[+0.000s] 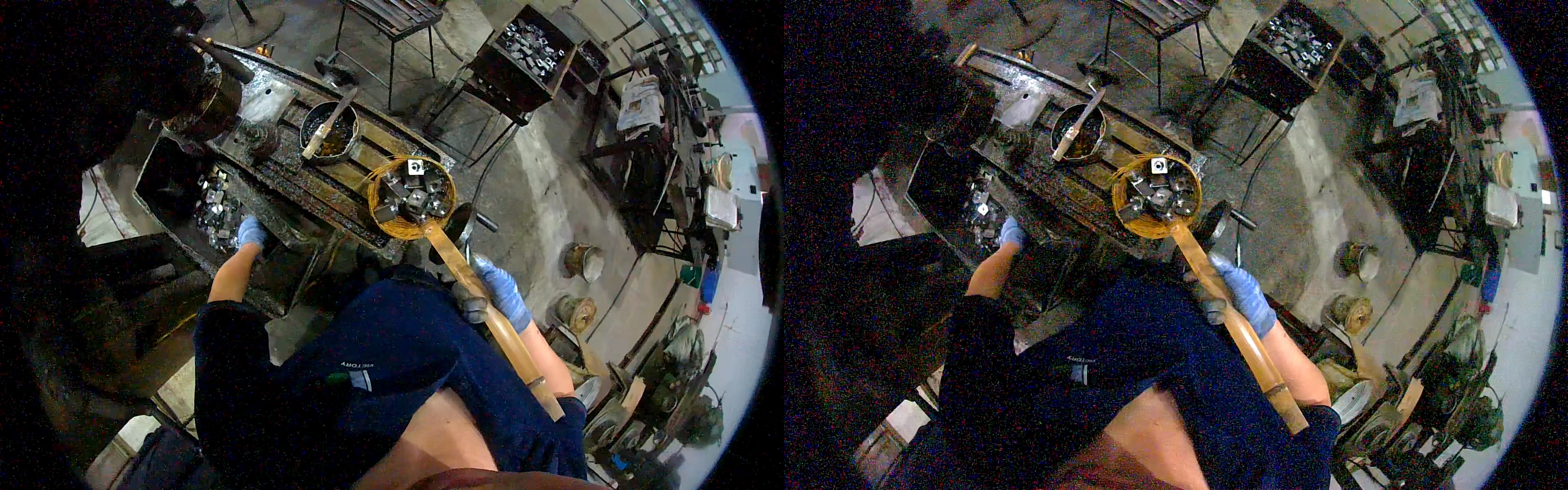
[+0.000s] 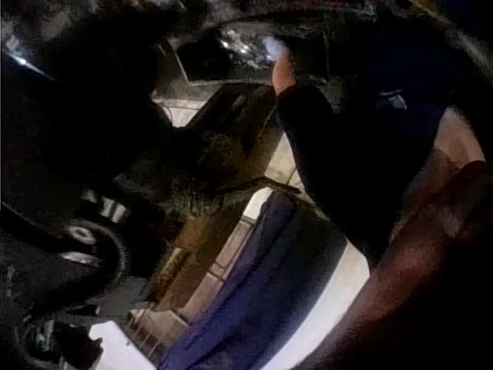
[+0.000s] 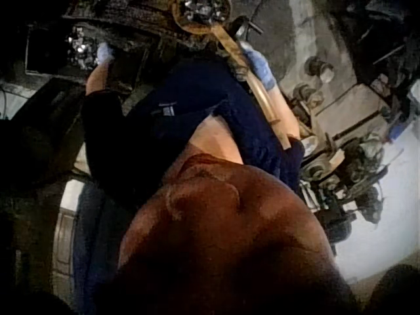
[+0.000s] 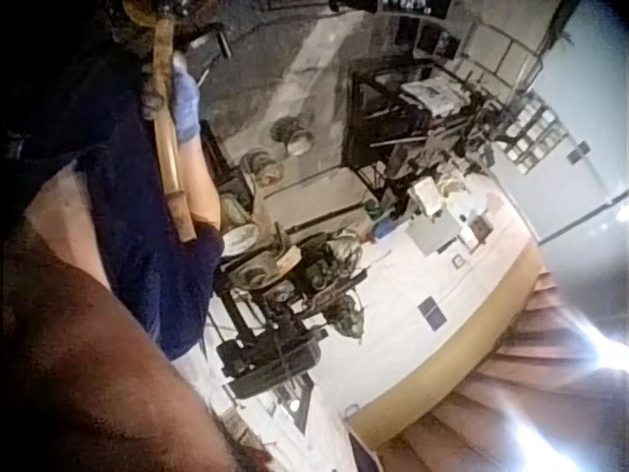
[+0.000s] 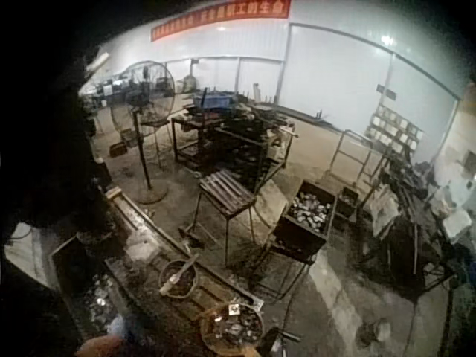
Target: The person uses a long wooden-handled ladle to scoop metal parts from a bin, dips them into a container of dark liquid, and then transfers the parts into another bin on the fabrication floor.
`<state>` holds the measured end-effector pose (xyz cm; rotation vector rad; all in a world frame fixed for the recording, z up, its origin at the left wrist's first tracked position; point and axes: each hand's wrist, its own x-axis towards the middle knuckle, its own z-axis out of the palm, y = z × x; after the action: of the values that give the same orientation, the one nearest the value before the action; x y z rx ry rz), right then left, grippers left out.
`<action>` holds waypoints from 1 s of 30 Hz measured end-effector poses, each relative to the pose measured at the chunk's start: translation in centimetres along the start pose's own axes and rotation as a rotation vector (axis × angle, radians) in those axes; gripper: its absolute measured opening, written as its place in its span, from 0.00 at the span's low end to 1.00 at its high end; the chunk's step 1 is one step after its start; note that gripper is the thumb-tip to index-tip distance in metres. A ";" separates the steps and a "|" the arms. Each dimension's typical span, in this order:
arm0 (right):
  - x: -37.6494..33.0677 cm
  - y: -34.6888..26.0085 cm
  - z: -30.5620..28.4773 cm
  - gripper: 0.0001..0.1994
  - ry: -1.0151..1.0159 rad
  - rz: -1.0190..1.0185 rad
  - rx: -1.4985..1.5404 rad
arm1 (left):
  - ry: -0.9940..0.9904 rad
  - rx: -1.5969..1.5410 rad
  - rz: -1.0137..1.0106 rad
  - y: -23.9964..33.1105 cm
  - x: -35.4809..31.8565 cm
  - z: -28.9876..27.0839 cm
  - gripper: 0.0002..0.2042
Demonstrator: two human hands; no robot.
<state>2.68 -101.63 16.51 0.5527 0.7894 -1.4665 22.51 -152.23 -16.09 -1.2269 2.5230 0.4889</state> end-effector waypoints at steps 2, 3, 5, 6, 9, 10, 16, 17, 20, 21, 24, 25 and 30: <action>0.1 0.2 0.1 0.26 0.002 0.006 -0.018 | 0.004 0.016 0.063 1.8 -1.6 -3.1 0.16; 0.1 0.3 0.3 0.26 -0.011 0.006 -0.016 | 0.036 0.044 0.108 1.9 -2.4 -4.2 0.16; 0.2 0.5 0.8 0.26 -0.032 0.007 -0.014 | 0.099 0.099 0.199 2.4 -3.9 -6.2 0.17; 0.2 0.5 0.8 0.25 -0.016 0.022 -0.014 | 0.156 0.158 0.159 3.9 -5.1 -7.5 0.21; -0.2 0.5 0.7 0.25 0.006 0.015 -0.057 | 0.176 -0.024 0.084 4.8 -7.9 -11.0 0.25; -0.5 0.6 0.9 0.25 0.008 -0.021 -0.108 | 0.280 -0.235 0.106 3.7 -8.5 -10.9 0.29; -0.9 0.9 0.6 0.24 0.015 -0.054 -0.120 | 0.552 -0.856 0.232 8.6 -16.6 -17.5 0.29; -1.1 0.9 0.9 0.24 0.024 -0.068 -0.123 | 0.509 -0.929 0.231 10.8 -17.9 -19.0 0.29; -0.8 1.4 -0.1 0.22 0.006 -0.082 -0.163 | 0.398 -0.980 0.364 18.0 -21.4 -22.2 0.29; -0.8 1.4 -0.1 0.22 0.018 -0.093 -0.181 | 0.379 -0.889 0.485 19.8 -21.8 -22.2 0.29; -0.6 1.7 -0.2 0.20 0.063 -0.108 -0.196 | 0.106 -0.963 0.615 26.9 -21.9 -21.4 0.32; -0.6 1.7 -0.6 0.20 0.077 -0.092 -0.176 | 0.037 -0.889 0.686 29.1 -21.9 -21.0 0.34; -1.5 1.8 -0.2 0.25 -0.015 -0.082 -0.116 | 0.327 -0.525 0.905 34.9 -21.8 -18.6 0.26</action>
<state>4.55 -100.44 17.25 0.4257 0.8879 -1.4874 5.57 -124.69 15.43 -0.1792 3.2741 1.2944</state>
